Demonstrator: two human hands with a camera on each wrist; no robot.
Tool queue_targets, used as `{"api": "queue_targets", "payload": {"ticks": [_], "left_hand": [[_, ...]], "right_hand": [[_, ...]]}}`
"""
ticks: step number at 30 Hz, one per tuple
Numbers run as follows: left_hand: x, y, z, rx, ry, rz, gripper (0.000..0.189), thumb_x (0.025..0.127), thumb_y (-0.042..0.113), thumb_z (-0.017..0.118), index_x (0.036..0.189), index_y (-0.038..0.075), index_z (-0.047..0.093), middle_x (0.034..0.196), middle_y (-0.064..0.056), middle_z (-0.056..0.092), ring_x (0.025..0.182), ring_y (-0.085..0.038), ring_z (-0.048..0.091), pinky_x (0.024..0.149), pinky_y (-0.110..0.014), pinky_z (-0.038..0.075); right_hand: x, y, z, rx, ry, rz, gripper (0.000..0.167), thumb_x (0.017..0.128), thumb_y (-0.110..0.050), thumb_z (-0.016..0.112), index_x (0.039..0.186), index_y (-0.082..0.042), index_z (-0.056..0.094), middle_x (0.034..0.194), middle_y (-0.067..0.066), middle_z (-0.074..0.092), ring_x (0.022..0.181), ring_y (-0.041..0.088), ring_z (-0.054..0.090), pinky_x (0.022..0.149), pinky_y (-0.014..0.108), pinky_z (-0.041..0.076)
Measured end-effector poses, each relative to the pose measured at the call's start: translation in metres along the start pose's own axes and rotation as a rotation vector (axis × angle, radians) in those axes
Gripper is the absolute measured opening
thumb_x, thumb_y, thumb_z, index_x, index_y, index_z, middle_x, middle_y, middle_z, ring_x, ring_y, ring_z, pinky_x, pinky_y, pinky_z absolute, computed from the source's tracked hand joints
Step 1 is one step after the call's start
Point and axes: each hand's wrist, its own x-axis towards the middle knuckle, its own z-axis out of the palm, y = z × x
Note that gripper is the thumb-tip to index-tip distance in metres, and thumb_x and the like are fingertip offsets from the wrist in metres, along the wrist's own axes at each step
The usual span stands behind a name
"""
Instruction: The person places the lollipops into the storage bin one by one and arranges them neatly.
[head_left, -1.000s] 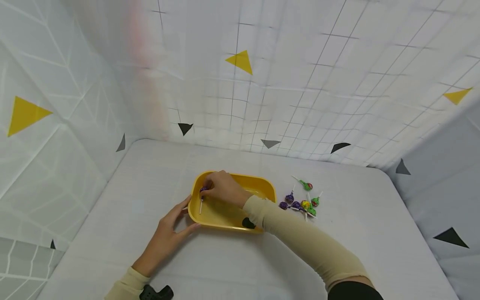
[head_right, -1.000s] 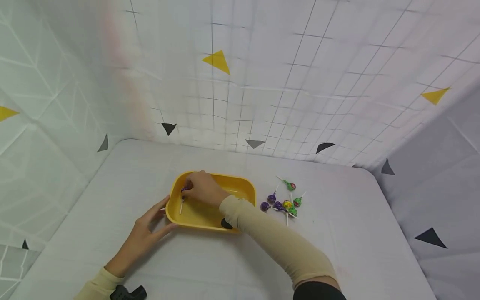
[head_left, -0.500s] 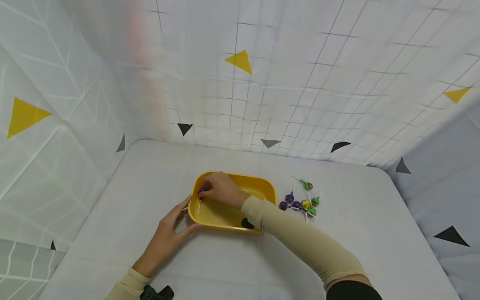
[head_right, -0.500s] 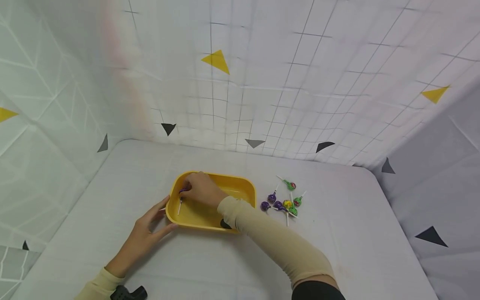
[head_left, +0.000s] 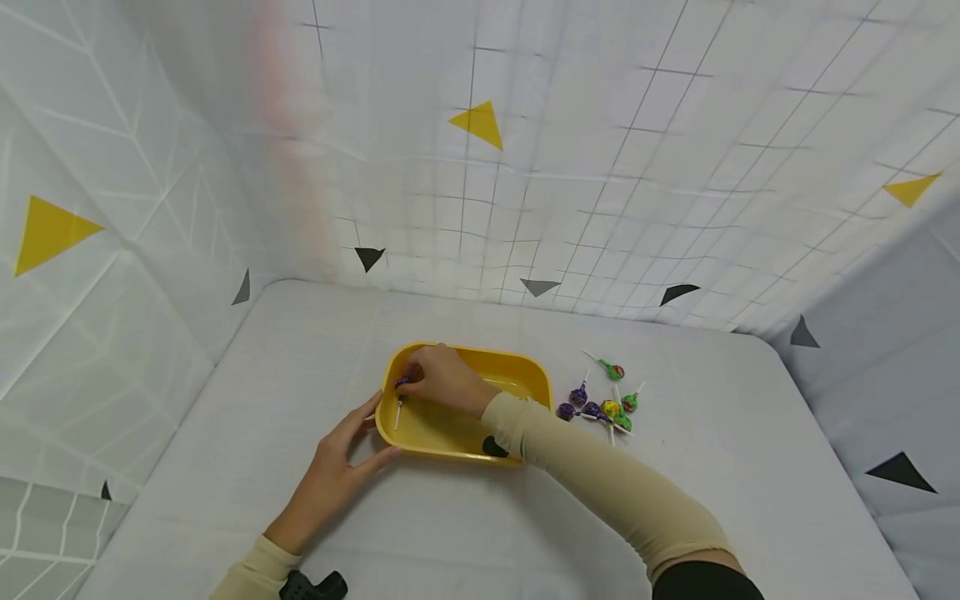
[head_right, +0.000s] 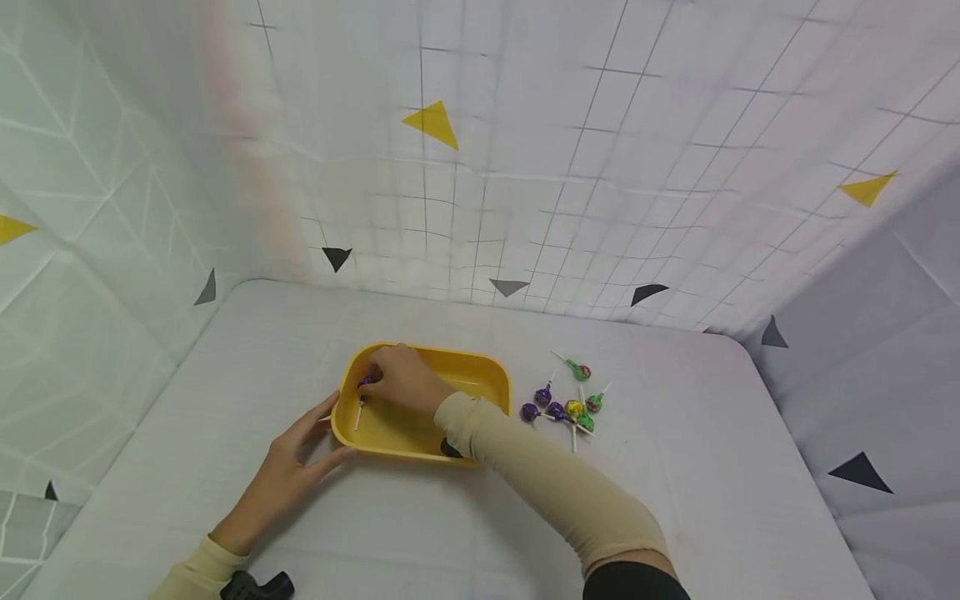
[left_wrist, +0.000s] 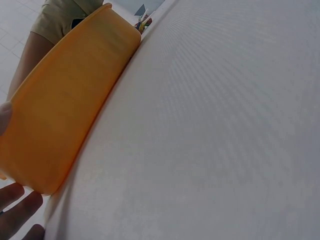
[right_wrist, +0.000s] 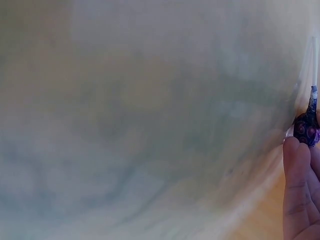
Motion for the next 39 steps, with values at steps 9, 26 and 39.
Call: {"api": "queue_targets", "payload": {"ticks": [9,26,39], "left_hand": [[0.0,-0.001,0.0,-0.005,-0.003,0.004,0.086,0.09,0.036,0.081,0.162,0.023,0.036,0.162,0.0,0.045,0.13,-0.021,0.064,0.11,0.001,0.035],[0.001,0.001,0.001,-0.014,-0.01,-0.017,0.085,0.09,0.038,0.08,0.162,0.024,0.036,0.162,0.0,0.046,0.13,-0.019,0.063,0.111,-0.004,0.041],[0.002,0.001,0.001,0.007,-0.013,-0.037,0.087,0.089,0.042,0.08,0.162,0.023,0.036,0.163,0.0,0.044,0.133,-0.02,0.061,0.112,-0.007,0.042]], "right_hand": [[-0.004,-0.001,-0.003,-0.003,0.009,0.003,0.022,0.094,-0.031,0.078,0.109,-0.014,0.079,0.099,-0.005,0.079,0.079,0.001,0.065,0.071,0.012,0.055],[-0.012,-0.01,-0.045,0.03,0.077,0.015,0.027,0.091,-0.032,0.081,0.107,-0.01,0.079,0.102,0.0,0.08,0.092,0.012,0.074,0.082,0.022,0.063],[-0.041,0.0,-0.095,0.137,0.13,0.006,0.027,0.092,-0.034,0.08,0.109,-0.013,0.079,0.101,-0.002,0.078,0.094,0.011,0.072,0.086,0.027,0.064]]}}
